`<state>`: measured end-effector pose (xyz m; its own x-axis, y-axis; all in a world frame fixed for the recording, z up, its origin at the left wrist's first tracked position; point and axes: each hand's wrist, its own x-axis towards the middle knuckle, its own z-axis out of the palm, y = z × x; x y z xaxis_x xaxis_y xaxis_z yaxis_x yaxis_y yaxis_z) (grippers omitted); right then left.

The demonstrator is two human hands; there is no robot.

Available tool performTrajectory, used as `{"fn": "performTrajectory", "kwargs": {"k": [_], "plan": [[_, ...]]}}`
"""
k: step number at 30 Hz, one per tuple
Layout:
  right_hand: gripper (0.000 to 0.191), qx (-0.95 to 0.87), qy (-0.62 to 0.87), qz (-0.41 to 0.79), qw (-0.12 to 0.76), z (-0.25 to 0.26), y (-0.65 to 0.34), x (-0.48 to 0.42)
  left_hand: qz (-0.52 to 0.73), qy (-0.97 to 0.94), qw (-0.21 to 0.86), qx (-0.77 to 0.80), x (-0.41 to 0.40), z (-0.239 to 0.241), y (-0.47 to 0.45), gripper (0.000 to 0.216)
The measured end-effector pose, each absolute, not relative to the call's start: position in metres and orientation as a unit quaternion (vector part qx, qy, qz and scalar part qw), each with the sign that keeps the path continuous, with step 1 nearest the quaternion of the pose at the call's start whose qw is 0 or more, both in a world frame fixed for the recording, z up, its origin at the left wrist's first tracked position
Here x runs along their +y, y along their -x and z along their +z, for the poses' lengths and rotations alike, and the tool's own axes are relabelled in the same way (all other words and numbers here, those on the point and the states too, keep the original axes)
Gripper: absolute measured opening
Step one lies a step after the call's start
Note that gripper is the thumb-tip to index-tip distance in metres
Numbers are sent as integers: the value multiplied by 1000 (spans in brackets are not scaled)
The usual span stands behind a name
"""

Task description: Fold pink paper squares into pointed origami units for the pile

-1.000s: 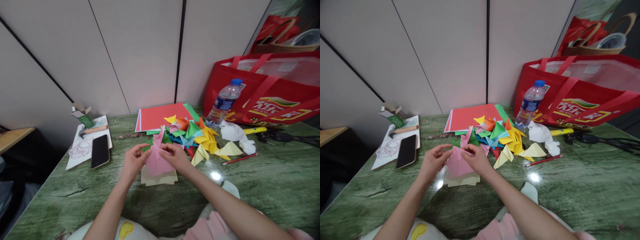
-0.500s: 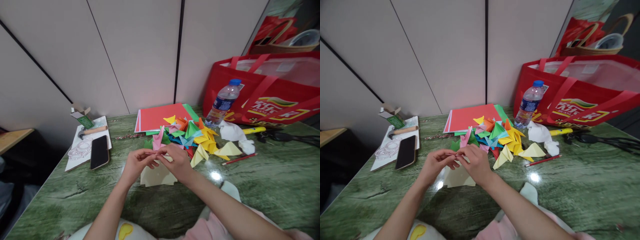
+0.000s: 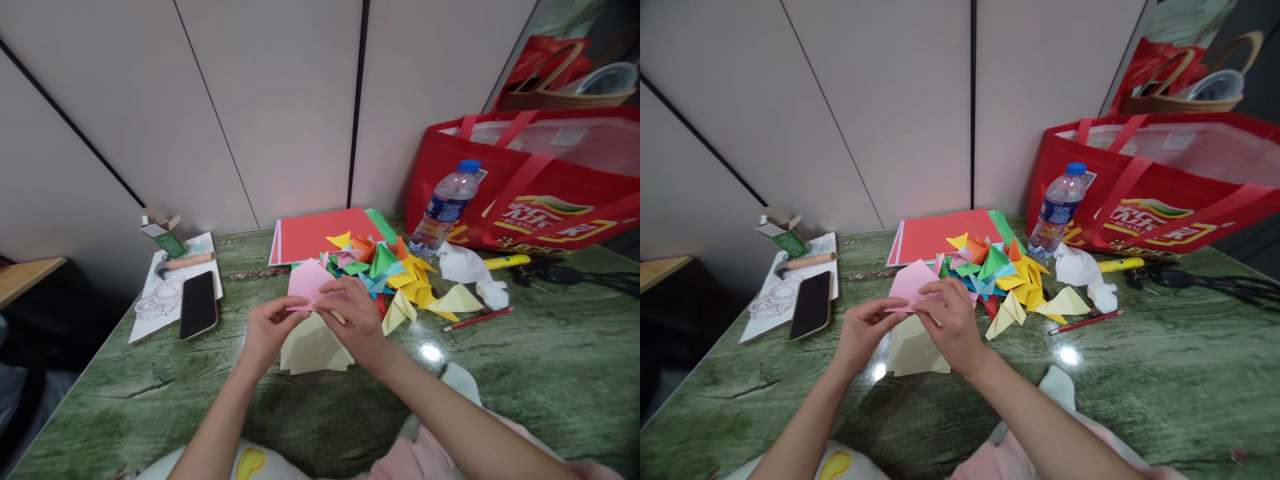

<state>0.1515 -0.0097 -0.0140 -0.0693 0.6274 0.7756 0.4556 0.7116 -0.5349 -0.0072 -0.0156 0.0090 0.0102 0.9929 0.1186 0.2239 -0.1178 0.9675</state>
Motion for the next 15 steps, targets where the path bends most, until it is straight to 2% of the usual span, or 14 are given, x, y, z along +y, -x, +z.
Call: {"fn": "performTrajectory", "kwargs": {"k": [4,6,12,15], "plan": [[9,-701,401,125,576,-15,-151,-10,467,-585,396,531,-15,9,8,17],[6,-677,414,186,580,-17,-151,-8,467,-592,384,533,-15,9,9,17],[15,-575,387,433,577,-23,-152,1,473,-617,349,523,-16,11,10,14],[14,-571,381,474,551,-20,-151,0,475,-624,348,514,-16,11,10,12]]}}
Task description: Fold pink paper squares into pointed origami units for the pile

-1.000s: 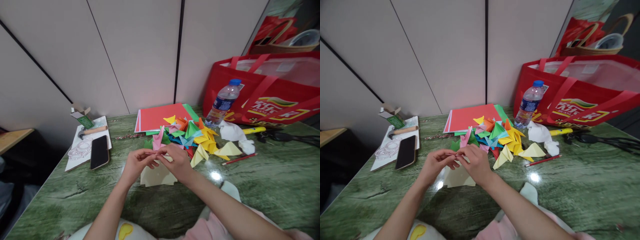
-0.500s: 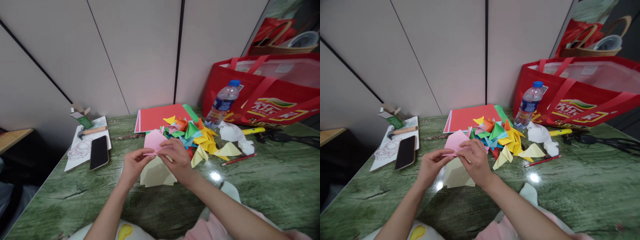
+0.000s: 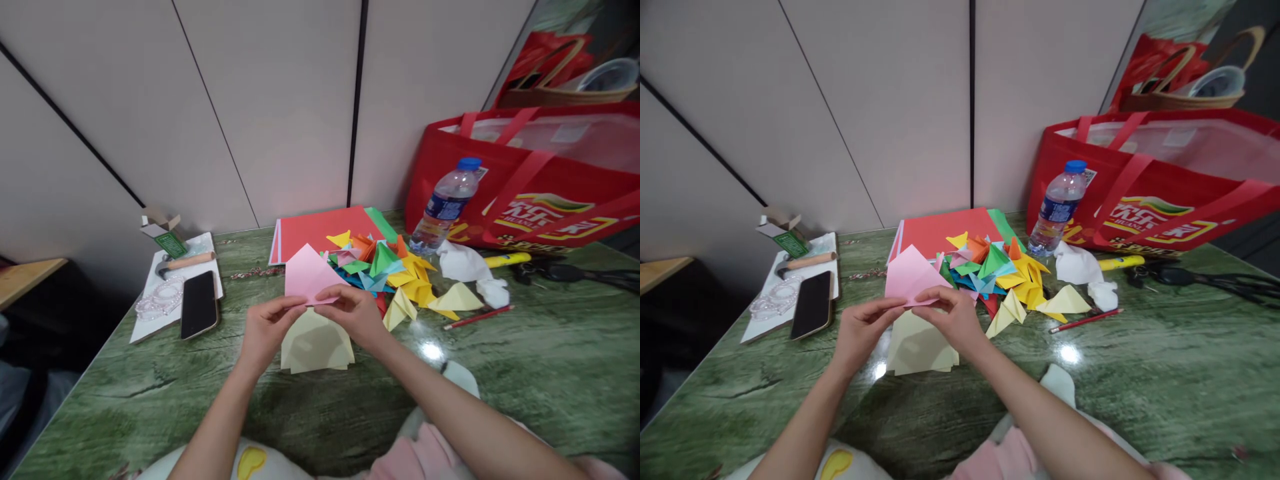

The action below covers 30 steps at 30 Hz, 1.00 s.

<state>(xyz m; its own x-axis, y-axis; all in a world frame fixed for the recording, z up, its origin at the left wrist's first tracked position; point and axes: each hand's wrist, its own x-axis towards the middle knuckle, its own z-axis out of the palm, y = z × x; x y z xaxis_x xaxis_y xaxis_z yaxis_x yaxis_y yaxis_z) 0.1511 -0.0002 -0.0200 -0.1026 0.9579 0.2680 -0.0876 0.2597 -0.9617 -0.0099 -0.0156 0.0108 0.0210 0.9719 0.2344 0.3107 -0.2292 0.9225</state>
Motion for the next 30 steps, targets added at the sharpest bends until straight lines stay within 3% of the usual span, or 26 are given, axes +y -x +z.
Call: {"fn": "performTrajectory", "kwargs": {"k": [30], "plan": [[5,-601,419,328,596,-16,-150,-7,521,-452,583,429,-14,2,4,13]]}}
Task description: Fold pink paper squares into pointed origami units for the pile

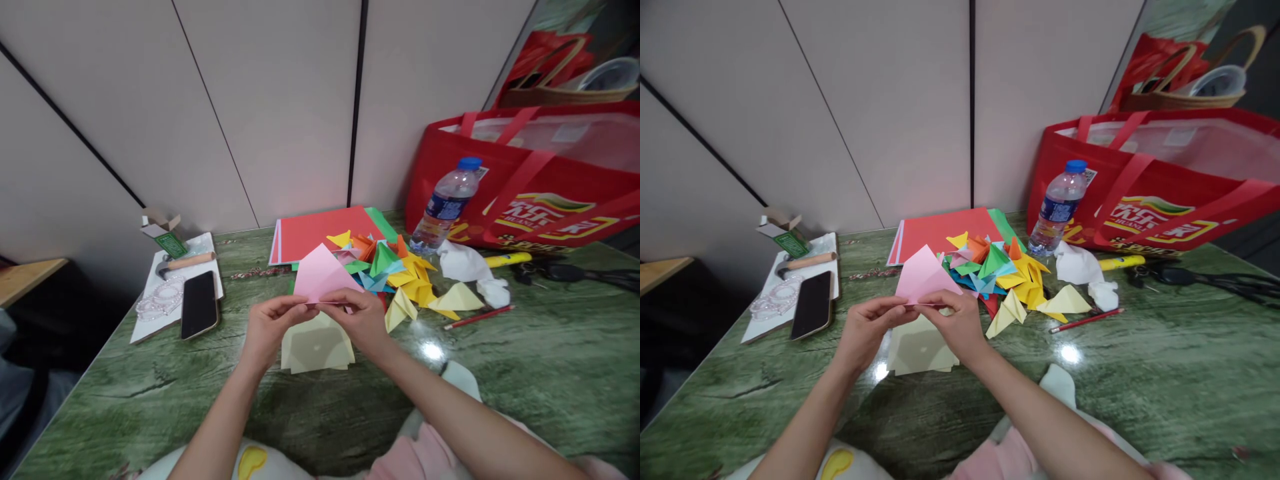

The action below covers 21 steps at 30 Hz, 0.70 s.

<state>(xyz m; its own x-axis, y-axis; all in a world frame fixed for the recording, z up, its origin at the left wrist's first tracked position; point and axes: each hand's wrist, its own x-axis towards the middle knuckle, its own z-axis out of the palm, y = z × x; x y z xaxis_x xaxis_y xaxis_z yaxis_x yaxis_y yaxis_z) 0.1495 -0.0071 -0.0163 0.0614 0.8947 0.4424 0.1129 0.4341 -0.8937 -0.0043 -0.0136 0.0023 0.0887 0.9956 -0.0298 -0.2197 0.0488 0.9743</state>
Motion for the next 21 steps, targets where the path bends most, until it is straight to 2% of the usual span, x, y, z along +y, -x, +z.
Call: {"fn": "performTrajectory", "kwargs": {"k": [4,15,21], "plan": [[6,-604,419,348,582,-20,-150,-6,516,-456,562,458,-13,3,5,16],[11,-580,411,386,588,-20,-151,-3,517,-552,373,538,-13,4,11,8],[10,-568,415,404,584,-17,-153,-2,541,-522,420,509,-12,-1,11,7]]}}
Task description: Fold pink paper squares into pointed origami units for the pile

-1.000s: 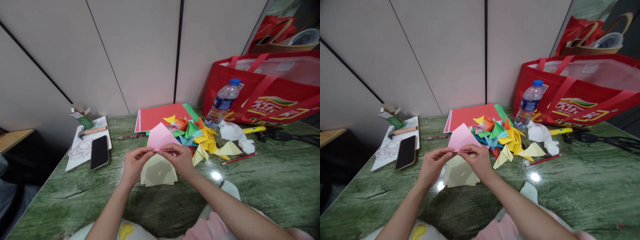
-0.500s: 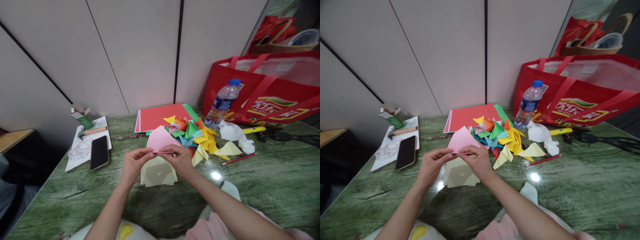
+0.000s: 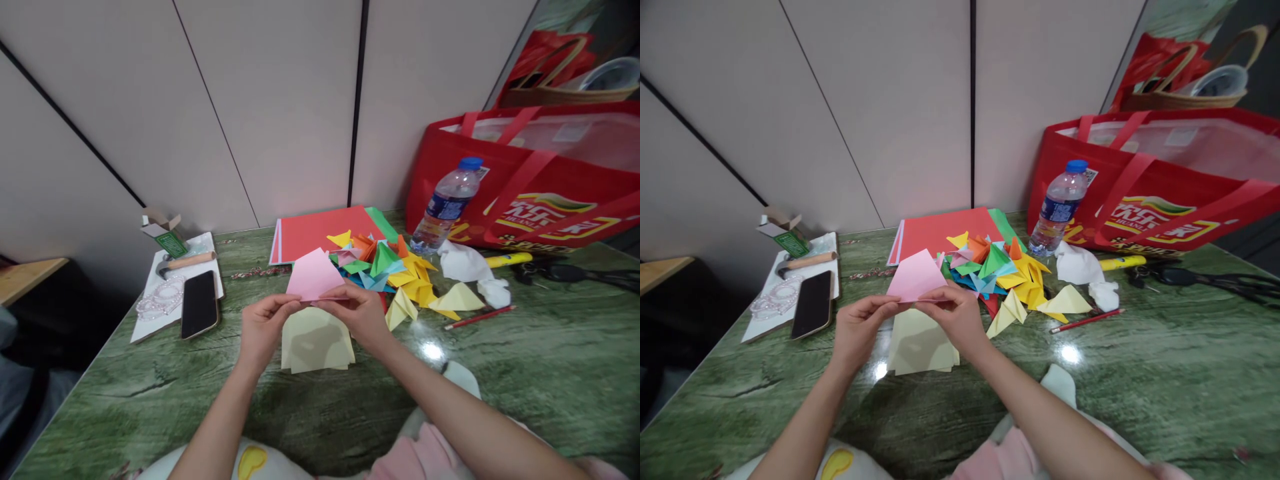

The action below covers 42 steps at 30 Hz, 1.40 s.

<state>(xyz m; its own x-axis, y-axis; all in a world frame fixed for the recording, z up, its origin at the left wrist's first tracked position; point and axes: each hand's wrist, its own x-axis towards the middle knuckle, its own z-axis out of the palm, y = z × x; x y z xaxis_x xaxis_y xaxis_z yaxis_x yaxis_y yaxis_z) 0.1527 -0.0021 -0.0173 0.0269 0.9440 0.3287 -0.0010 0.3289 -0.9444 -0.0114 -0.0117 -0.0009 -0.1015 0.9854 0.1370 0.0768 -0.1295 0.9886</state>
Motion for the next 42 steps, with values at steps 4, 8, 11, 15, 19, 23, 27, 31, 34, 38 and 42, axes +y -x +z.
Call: {"fn": "performTrajectory", "kwargs": {"k": [4,8,11,15,19,23,27,31,34,38,42], "plan": [[15,-549,424,428,578,-18,-152,-3,549,-520,436,488,-13,-2,11,6],[21,-518,444,453,575,-18,-152,-3,539,-535,422,495,-14,0,9,8],[24,-513,449,449,578,-17,-152,-4,542,-535,403,508,-15,0,8,11],[24,-511,453,447,577,-16,-151,-5,555,-518,408,507,-16,-3,5,14],[28,-505,465,448,573,-16,-151,-6,567,-500,420,502,-16,-5,2,18],[30,-506,472,444,570,-16,-150,-6,577,-489,414,506,-17,-5,0,18],[30,-505,474,444,569,-16,-149,-5,583,-483,420,500,-18,-4,-1,15],[29,-494,470,450,578,-17,-149,-5,583,-483,428,494,-20,-3,-2,17],[29,-475,469,457,588,-18,-148,-5,583,-484,431,490,-20,-2,-3,18],[30,-467,470,451,598,-19,-147,-5,592,-484,426,483,-20,-3,-4,17],[32,-459,465,452,607,-23,-147,-3,595,-472,444,475,-20,-5,-4,24]]}}
